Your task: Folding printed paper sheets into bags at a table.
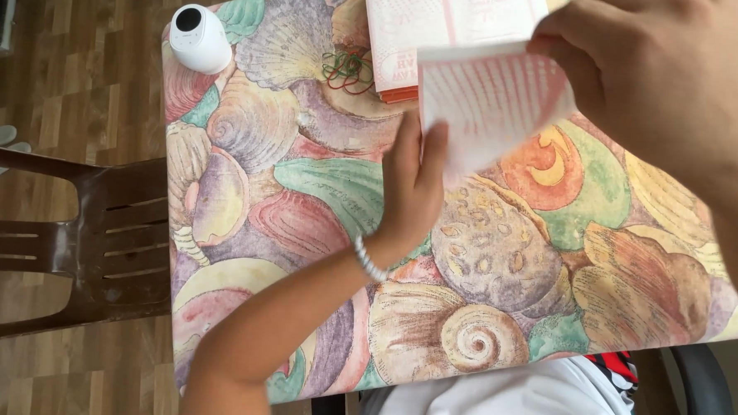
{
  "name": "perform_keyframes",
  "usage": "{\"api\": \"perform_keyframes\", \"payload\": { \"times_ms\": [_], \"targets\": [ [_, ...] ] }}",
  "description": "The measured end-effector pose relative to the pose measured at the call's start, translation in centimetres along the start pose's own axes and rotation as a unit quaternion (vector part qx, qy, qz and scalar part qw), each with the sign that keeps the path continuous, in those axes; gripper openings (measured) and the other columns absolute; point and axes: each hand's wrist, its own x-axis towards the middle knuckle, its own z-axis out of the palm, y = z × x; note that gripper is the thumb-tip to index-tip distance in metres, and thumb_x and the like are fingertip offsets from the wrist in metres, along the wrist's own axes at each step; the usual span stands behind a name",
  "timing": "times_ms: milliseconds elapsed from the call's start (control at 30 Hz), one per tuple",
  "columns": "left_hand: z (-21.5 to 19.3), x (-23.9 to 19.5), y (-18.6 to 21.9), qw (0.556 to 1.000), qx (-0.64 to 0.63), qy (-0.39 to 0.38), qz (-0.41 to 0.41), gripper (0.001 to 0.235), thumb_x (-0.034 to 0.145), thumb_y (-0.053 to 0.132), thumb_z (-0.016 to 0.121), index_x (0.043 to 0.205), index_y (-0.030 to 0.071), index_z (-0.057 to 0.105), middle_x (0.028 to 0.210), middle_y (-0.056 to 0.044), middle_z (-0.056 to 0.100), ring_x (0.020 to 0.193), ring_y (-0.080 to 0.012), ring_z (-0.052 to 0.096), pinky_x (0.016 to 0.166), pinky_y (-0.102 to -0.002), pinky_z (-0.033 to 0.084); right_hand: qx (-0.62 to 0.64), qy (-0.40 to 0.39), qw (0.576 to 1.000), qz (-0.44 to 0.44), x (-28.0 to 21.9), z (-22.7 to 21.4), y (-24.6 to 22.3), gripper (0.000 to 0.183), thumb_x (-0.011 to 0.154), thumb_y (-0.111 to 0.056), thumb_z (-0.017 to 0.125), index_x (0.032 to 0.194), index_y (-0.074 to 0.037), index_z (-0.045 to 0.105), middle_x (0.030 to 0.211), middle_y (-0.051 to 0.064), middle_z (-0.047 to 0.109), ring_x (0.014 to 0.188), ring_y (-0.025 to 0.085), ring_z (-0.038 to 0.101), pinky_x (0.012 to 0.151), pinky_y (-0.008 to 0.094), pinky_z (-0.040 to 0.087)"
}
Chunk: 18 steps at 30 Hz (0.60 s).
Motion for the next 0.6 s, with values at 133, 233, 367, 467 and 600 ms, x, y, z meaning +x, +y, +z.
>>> {"api": "perform_keyframes", "payload": {
  "times_ms": [133,233,367,467,600],
  "targets": [
    [-2.7,-4.1,3.9,0.996,-0.034,-0.062,-0.049,0.031,0.108,0.03,0.044,0.083,0.016,0.033,0.069,0.007,0.025,0.06,-0.0048,0.025,0.053,-0.027,0.022,0.171,-0.067,0.983,-0.011,0.4,-2.4,-1.1,0.017,0.122,-0.021,0.067,0.111,-0.017,0.08,0.103,0.0,0.077,0.089,0.022,0.072,0.07,0.037,0.05],
    [-4.3,-4.2,2.7,0.982,-0.085,-0.116,-0.118,0.028,0.105,0.022,0.054,0.123,0.002,0.051,0.105,-0.014,0.072,0.083,-0.019,0.072,0.062,-0.022,0.06,0.233,-0.151,0.96,0.027,0.6,-0.1,-2.1,0.016,0.106,-0.025,0.065,0.107,-0.018,0.079,0.1,-0.005,0.079,0.081,0.022,0.074,0.067,0.042,0.057],
    [-5.8,-0.2,-1.1,0.98,0.175,-0.091,0.013,0.03,0.1,0.022,0.059,0.125,0.005,0.058,0.117,-0.012,0.067,0.105,-0.0222,0.07,0.084,-0.03,0.063,0.35,-0.214,0.91,0.057,-1.4,7.7,-3.5,0.016,0.098,-0.014,0.064,0.1,-0.009,0.079,0.098,0.005,0.076,0.086,0.031,0.071,0.075,0.046,0.054],
    [-5.8,2.2,-3.7,0.951,0.275,-0.111,0.088,0.017,0.094,0.012,0.068,0.109,0.007,0.073,0.103,-0.006,0.063,0.097,-0.0237,0.064,0.08,-0.035,0.055,0.33,-0.155,0.931,0.028,-3.1,11.6,-4.2,0.015,0.097,-0.012,0.069,0.105,-0.013,0.081,0.111,0.004,0.073,0.086,0.032,0.07,0.065,0.049,0.058],
    [-4.7,4.0,-6.2,0.909,0.358,-0.162,0.143,0.021,0.084,0.01,0.08,0.106,0.009,0.078,0.098,-0.005,0.066,0.096,-0.0277,0.059,0.083,-0.041,0.052,0.356,-0.072,0.932,0.0,-4.2,13.0,-4.4,0.015,0.095,-0.003,0.071,0.105,-0.005,0.082,0.108,0.011,0.072,0.09,0.033,0.07,0.065,0.048,0.058]
  ]
}}
